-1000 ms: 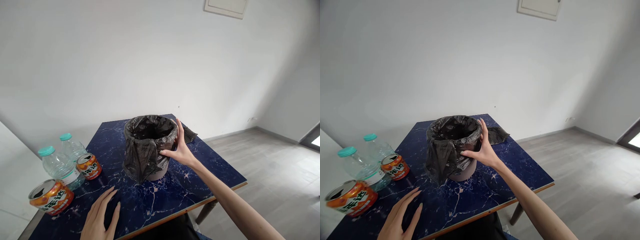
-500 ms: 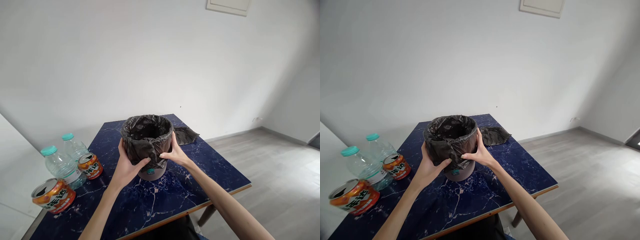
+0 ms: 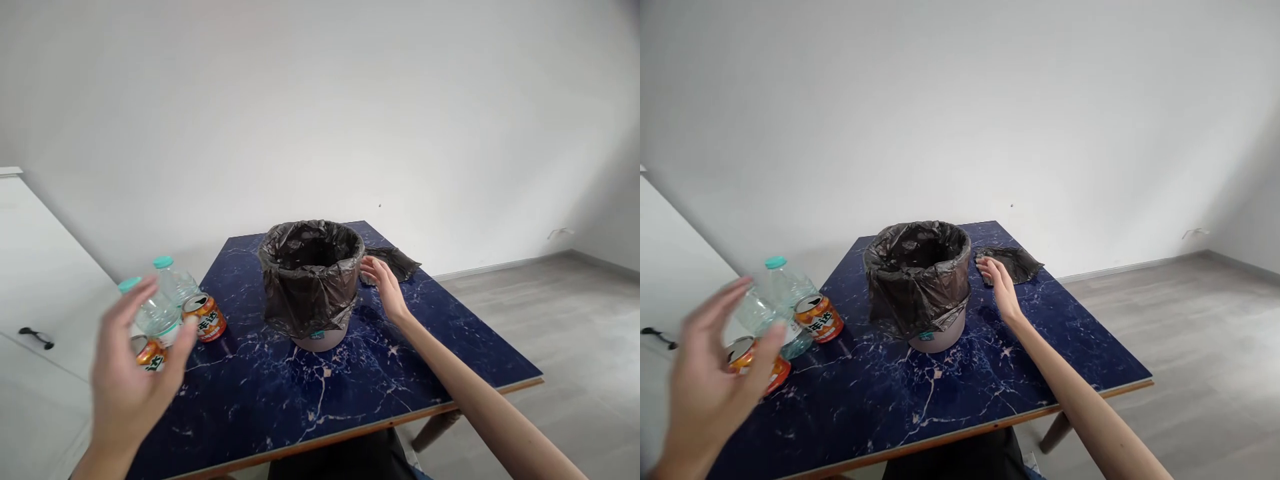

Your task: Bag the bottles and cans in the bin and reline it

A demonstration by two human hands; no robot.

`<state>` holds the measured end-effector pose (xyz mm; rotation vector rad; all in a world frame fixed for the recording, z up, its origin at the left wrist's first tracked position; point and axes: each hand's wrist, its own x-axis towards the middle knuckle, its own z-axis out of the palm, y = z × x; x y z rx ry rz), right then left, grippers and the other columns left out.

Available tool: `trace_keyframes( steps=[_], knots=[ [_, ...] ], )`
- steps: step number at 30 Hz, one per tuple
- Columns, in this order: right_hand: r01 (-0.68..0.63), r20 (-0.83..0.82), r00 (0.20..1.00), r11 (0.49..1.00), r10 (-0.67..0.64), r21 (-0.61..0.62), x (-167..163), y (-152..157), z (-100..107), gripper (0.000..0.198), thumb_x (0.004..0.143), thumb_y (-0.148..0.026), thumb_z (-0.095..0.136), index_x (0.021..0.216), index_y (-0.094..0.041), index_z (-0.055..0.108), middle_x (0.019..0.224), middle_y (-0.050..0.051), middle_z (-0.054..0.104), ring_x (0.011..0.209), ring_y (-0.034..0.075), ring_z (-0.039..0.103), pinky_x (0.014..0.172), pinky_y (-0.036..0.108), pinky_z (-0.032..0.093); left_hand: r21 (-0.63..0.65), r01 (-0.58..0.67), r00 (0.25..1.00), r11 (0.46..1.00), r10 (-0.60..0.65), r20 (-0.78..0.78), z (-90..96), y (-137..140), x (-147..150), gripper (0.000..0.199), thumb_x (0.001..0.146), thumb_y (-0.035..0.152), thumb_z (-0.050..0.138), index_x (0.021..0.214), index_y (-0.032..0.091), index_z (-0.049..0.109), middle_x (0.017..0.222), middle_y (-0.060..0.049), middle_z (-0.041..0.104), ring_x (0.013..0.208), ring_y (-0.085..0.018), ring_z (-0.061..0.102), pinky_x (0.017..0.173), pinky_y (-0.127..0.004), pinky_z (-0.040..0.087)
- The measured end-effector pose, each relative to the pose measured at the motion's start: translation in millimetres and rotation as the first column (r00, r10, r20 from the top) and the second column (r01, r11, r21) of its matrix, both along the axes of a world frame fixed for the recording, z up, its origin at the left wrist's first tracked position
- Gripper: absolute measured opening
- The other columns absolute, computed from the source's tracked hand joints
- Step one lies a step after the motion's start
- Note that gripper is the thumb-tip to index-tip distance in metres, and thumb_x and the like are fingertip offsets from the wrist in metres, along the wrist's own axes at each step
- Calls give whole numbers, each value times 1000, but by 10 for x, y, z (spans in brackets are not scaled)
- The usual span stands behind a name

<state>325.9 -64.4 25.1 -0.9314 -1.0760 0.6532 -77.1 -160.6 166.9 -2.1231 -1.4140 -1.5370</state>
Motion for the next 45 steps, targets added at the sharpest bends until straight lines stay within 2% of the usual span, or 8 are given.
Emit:
trace_keyframes(
  steps=[5, 8, 13, 24, 29, 34, 39, 45],
  knots=[
    [36, 102, 994, 996, -27, -86, -33, 69, -336, 54, 96, -73, 64, 94, -20, 72, 89, 6, 75, 81, 20, 70, 81, 37, 57, 203, -346, 931, 916, 363, -49, 571, 416, -322, 54, 102, 55, 55, 137, 17, 72, 143, -15, 71, 142, -36, 59, 127, -50, 40],
    [23, 184, 983, 992, 1, -125, -43, 41, -454, 48, 103, -64, 63, 92, -19, 70, 80, 0, 69, 71, 15, 65, 74, 33, 57, -105, -473, 843, 875, 414, -344, 797, 881, -458, 68, 99, 55, 50, 142, 6, 65, 142, -24, 69, 140, -42, 59, 122, -55, 41],
    [14, 274, 961, 980, 42, -199, -1, 33, -575, 40, 108, -55, 62, 94, -17, 69, 82, -1, 68, 69, 13, 64, 69, 30, 58, -423, -611, 707, 669, 219, -673, 872, 1258, -522, 83, 102, 66, 40, 160, 7, 48, 140, -28, 70, 127, -49, 67, 98, -55, 53],
    [-21, 345, 931, 965, 114, -261, 26, 58, -614, 44, 109, -57, 59, 91, -18, 69, 80, -1, 69, 69, 14, 66, 73, 32, 58, -335, -570, 710, 750, 244, -661, 897, 1218, -424, 61, 108, 59, 35, 146, 20, 62, 138, -8, 76, 125, -37, 69, 96, -46, 57],
    [-13, 355, 928, 961, 115, -276, 6, 43, -552, 48, 108, -61, 57, 88, -19, 68, 78, -1, 69, 69, 15, 66, 74, 33, 58, 71, -287, 902, 955, 295, -316, 1188, 985, -152, 57, 111, 58, 45, 148, 17, 62, 145, -7, 71, 132, -26, 68, 120, -47, 50],
    [-6, 356, 928, 960, 109, -280, -19, 31, -520, 49, 108, -62, 57, 89, -19, 69, 79, -1, 70, 70, 15, 67, 77, 34, 59, 394, 128, 989, 910, -86, -123, 1653, 604, 323, 57, 108, 49, 64, 147, 8, 58, 150, -9, 67, 132, -21, 69, 116, -38, 57],
    [-19, 358, 927, 965, 115, -260, -30, 40, -523, 50, 108, -63, 56, 88, -19, 68, 78, -1, 69, 69, 15, 67, 77, 34, 58, 210, 274, 952, 939, -234, -197, 1910, 351, 777, 57, 104, 52, 63, 148, 15, 58, 146, 0, 68, 133, -25, 69, 115, -43, 54],
    [-27, 354, 928, 969, 117, -247, -40, 58, -516, 53, 108, -66, 53, 87, -19, 67, 76, -1, 69, 67, 15, 66, 75, 34, 58, -161, 520, 792, 839, -544, -278, 1720, 703, 1156, 43, 98, 42, 69, 136, 22, 71, 133, 1, 76, 120, -22, 75, 118, -44, 54]
  ],
)
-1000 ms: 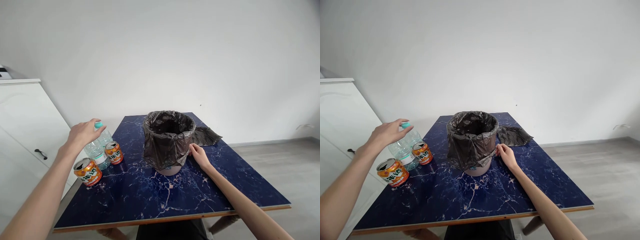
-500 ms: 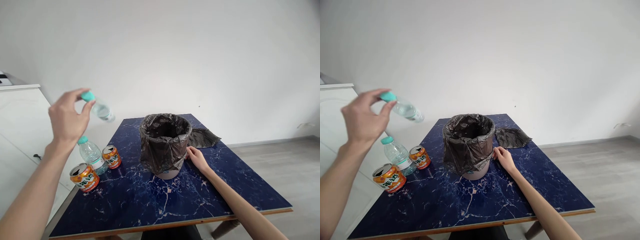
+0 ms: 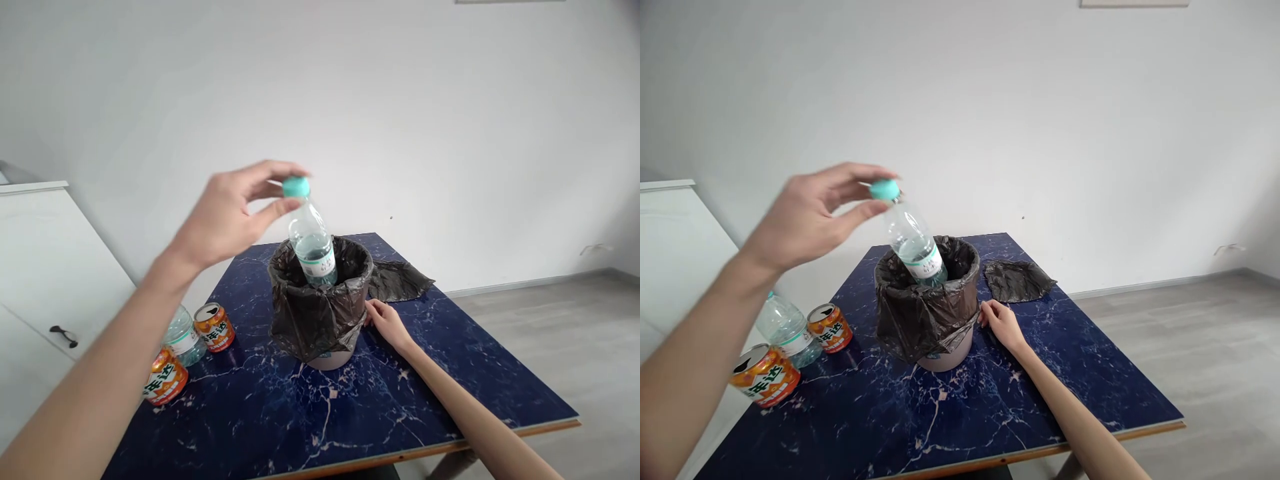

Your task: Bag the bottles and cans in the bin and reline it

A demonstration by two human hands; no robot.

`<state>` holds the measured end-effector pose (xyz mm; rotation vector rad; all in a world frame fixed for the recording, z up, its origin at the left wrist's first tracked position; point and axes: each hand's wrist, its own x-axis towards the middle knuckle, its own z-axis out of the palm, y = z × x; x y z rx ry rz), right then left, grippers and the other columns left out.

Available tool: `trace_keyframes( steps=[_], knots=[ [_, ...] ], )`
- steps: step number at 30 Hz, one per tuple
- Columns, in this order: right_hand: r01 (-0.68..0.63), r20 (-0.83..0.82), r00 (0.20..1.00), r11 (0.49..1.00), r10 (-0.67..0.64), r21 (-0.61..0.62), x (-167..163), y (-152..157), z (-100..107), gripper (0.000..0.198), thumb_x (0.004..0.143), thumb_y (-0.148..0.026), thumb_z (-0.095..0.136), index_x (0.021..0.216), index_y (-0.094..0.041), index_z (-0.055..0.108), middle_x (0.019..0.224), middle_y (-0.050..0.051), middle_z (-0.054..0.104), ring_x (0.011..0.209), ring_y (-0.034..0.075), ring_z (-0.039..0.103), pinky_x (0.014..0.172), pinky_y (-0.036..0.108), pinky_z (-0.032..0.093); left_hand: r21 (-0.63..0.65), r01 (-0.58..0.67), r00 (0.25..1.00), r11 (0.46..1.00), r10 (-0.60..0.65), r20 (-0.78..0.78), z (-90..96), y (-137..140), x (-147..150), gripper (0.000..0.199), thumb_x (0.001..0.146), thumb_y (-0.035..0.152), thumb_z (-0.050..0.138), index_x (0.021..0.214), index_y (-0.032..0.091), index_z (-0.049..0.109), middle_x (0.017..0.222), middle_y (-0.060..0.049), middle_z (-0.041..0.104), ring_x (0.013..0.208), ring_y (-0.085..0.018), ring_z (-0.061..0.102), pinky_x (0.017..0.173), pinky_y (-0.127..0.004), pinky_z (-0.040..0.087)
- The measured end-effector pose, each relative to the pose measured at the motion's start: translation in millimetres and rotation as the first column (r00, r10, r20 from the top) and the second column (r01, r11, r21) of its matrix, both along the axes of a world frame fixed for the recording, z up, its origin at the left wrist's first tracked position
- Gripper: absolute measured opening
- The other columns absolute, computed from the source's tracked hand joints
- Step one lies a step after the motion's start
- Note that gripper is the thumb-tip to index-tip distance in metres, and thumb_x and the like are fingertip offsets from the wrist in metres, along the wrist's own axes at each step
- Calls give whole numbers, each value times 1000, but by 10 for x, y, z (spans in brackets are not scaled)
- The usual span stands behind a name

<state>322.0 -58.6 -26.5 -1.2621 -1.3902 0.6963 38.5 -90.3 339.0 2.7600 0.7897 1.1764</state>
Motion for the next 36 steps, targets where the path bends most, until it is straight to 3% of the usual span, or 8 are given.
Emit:
trace_keyframes(
  steps=[7, 17, 21, 26, 28, 30, 33, 36],
  knots=[
    [-7, 16, 1000, 1000, 7, 5, -18, 4, 31, 56, 107, -69, 52, 83, -20, 66, 72, -2, 67, 66, 15, 65, 75, 34, 56, -250, -21, 956, 968, -53, -287, -408, 493, 215, 40, 99, 42, 68, 135, 26, 71, 138, -8, 76, 121, -26, 74, 101, -41, 59],
    [-2, 42, 999, 1000, 2, -1, -39, -16, 69, 58, 106, -72, 51, 84, -20, 67, 70, -2, 67, 65, 16, 64, 75, 34, 55, -273, -143, 808, 951, -47, -587, -556, 708, 89, 40, 89, 49, 72, 122, 28, 77, 127, -8, 80, 111, -28, 75, 88, -36, 53],
    [-7, 47, 999, 1000, 7, 4, -43, -29, 84, 59, 106, -73, 49, 83, -21, 66, 69, -2, 67, 65, 16, 65, 74, 34, 54, -250, -147, 845, 957, -10, -534, -509, 625, 84, 39, 95, 55, 64, 117, 27, 80, 122, -7, 82, 106, -26, 76, 88, -37, 54],
    [-8, 52, 999, 1000, 8, 4, -45, -38, 104, 60, 104, -75, 49, 80, -22, 65, 68, -2, 67, 64, 17, 64, 74, 34, 54, -15, -289, 913, 957, 271, -307, -412, 456, -128, 40, 102, 53, 54, 117, 24, 79, 124, -7, 81, 101, -25, 76, 91, -38, 57],
    [-8, 52, 999, 1000, 8, 0, -46, -44, 110, 60, 103, -75, 50, 80, -22, 65, 68, -2, 68, 64, 17, 64, 74, 34, 53, 130, -394, 884, 910, 414, -215, -387, 377, -349, 38, 103, 51, 53, 115, 25, 77, 125, -6, 80, 111, -28, 73, 102, -42, 54],
    [-6, 48, 999, 1000, 6, -2, -50, -55, 116, 60, 102, -75, 50, 79, -22, 65, 68, -1, 69, 64, 18, 65, 74, 35, 53, 222, -525, 814, 822, 561, -151, -385, 298, -653, 38, 103, 52, 50, 117, 25, 74, 127, -6, 78, 123, -30, 68, 114, -47, 49],
    [0, 42, 999, 1000, 0, -4, -57, -75, 123, 61, 99, -77, 49, 74, -24, 66, 68, 2, 71, 65, 22, 67, 74, 36, 52, 211, -718, 629, 663, 748, -210, -460, 233, -1219, 47, 103, 57, 47, 125, 22, 70, 133, -11, 74, 134, -36, 60, 117, -54, 46],
    [6, 41, 999, 1000, -5, -5, -62, -94, 128, 60, 97, -77, 50, 72, -25, 67, 68, 4, 72, 66, 24, 67, 73, 36, 51, 177, -826, 446, 534, 813, -374, -658, 264, -1795, 59, 100, 63, 46, 131, 18, 67, 131, -17, 75, 124, -42, 66, 104, -55, 54]
  ],
)
